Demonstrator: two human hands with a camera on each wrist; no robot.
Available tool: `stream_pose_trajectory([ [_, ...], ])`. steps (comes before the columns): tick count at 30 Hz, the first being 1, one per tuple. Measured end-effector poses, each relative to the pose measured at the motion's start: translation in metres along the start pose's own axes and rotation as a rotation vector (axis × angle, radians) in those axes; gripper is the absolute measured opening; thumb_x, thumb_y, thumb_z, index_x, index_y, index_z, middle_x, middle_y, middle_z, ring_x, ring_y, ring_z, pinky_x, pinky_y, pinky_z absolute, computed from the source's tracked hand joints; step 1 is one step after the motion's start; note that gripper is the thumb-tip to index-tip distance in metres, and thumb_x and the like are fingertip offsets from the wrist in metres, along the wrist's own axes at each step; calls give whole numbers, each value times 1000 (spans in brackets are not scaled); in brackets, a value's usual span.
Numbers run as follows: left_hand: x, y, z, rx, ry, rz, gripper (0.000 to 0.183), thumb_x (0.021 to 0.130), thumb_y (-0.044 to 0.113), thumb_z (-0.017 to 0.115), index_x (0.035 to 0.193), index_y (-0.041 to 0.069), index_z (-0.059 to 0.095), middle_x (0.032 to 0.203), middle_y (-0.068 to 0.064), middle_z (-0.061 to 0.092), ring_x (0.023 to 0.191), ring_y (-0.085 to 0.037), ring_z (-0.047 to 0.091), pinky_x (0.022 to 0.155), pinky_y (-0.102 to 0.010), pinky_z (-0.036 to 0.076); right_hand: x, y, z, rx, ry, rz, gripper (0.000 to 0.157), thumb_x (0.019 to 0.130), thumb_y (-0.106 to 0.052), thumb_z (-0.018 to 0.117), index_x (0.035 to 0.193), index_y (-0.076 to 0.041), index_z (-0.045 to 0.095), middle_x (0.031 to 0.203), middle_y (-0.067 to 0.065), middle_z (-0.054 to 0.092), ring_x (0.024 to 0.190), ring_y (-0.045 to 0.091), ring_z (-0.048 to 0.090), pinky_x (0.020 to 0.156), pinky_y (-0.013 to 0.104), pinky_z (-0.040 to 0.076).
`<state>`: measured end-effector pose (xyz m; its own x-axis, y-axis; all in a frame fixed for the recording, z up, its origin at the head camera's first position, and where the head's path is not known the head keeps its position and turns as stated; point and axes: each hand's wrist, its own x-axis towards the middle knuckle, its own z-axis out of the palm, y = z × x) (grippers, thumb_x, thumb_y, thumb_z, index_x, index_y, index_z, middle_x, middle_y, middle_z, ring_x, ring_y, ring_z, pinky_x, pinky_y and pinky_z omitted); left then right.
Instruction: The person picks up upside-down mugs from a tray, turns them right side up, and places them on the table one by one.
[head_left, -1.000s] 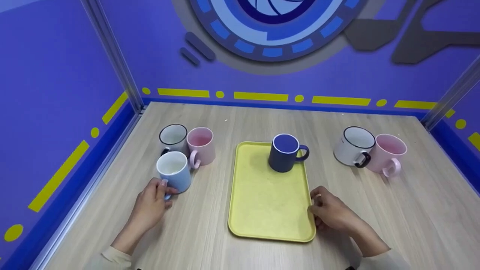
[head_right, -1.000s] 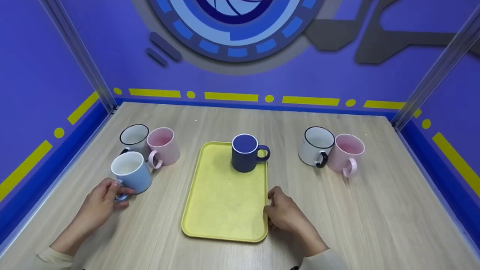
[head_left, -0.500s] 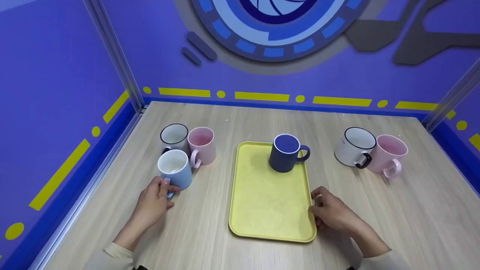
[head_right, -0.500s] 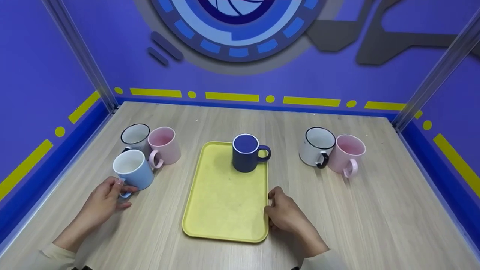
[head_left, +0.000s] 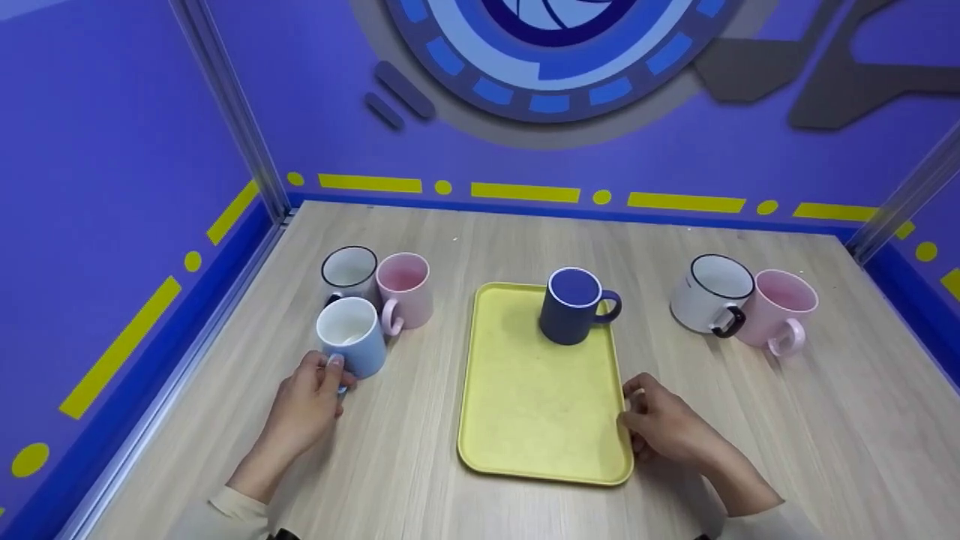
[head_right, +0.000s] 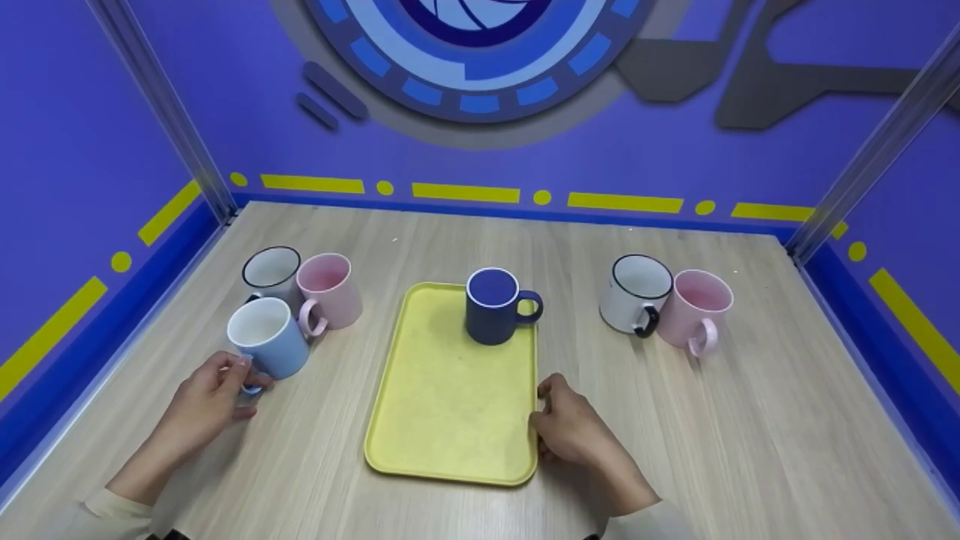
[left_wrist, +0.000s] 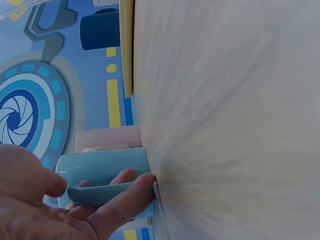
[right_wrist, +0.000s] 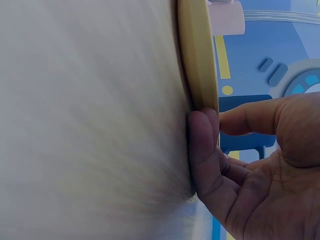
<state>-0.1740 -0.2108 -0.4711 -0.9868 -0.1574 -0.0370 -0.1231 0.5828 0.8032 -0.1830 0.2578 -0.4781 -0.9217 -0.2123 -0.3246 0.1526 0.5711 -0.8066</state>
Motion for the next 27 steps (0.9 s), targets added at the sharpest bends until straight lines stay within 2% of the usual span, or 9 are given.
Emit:
stream_pose_trajectory([
  [2,-2,1,-1,55,24,14,26,112,28,45,114,4,54,101,-13,72,74,-18,60,63,-28,45,0,0,0,2,-1,0,36,98,-4,58,129,5,43,83,12,59,64,22,60,55,36,57],
  [4,-6,1,-3,109,46,26,27,110,28,49,120,4,51,105,-15,69,81,-21,60,67,-31,44,0,1,0,2,-2,-1,36,98,-4,59,129,4,43,83,12,59,65,22,61,55,35,57],
  [8,-14,3,-5,206,101,33,40,106,30,55,130,0,45,124,-19,56,101,-29,62,75,-39,48,-1,1,0,9,-7,-16,36,98,-4,58,129,4,43,83,12,58,64,21,60,54,36,56],
  [12,-21,10,-5,272,185,47,47,101,30,61,132,-1,44,127,-19,49,110,-36,55,80,-45,47,-2,2,0,31,-9,-29,36,98,-3,58,129,5,41,82,12,57,62,22,60,53,36,56],
  [16,-29,17,-1,283,229,97,45,99,27,65,129,-1,46,121,-17,50,107,-35,50,76,-41,43,-1,2,1,31,1,-8,36,98,-4,59,129,3,42,83,11,57,63,21,60,54,36,56],
  [20,-35,25,4,266,237,152,41,98,23,67,126,0,48,118,-16,51,105,-33,51,77,-41,44,0,2,0,34,0,-2,37,98,-5,60,129,4,42,83,11,58,64,21,60,55,36,56],
  [24,-39,32,10,227,212,177,38,98,20,68,125,2,49,119,-15,52,108,-32,53,86,-46,46,0,2,0,45,-2,1,39,98,-8,61,130,4,42,83,11,58,65,21,60,55,35,56],
  [27,-41,37,17,194,173,202,36,97,19,68,125,4,50,120,-14,53,106,-31,55,88,-44,46,-1,2,0,49,0,6,41,99,-11,63,130,4,41,82,11,58,65,21,60,55,35,56],
])
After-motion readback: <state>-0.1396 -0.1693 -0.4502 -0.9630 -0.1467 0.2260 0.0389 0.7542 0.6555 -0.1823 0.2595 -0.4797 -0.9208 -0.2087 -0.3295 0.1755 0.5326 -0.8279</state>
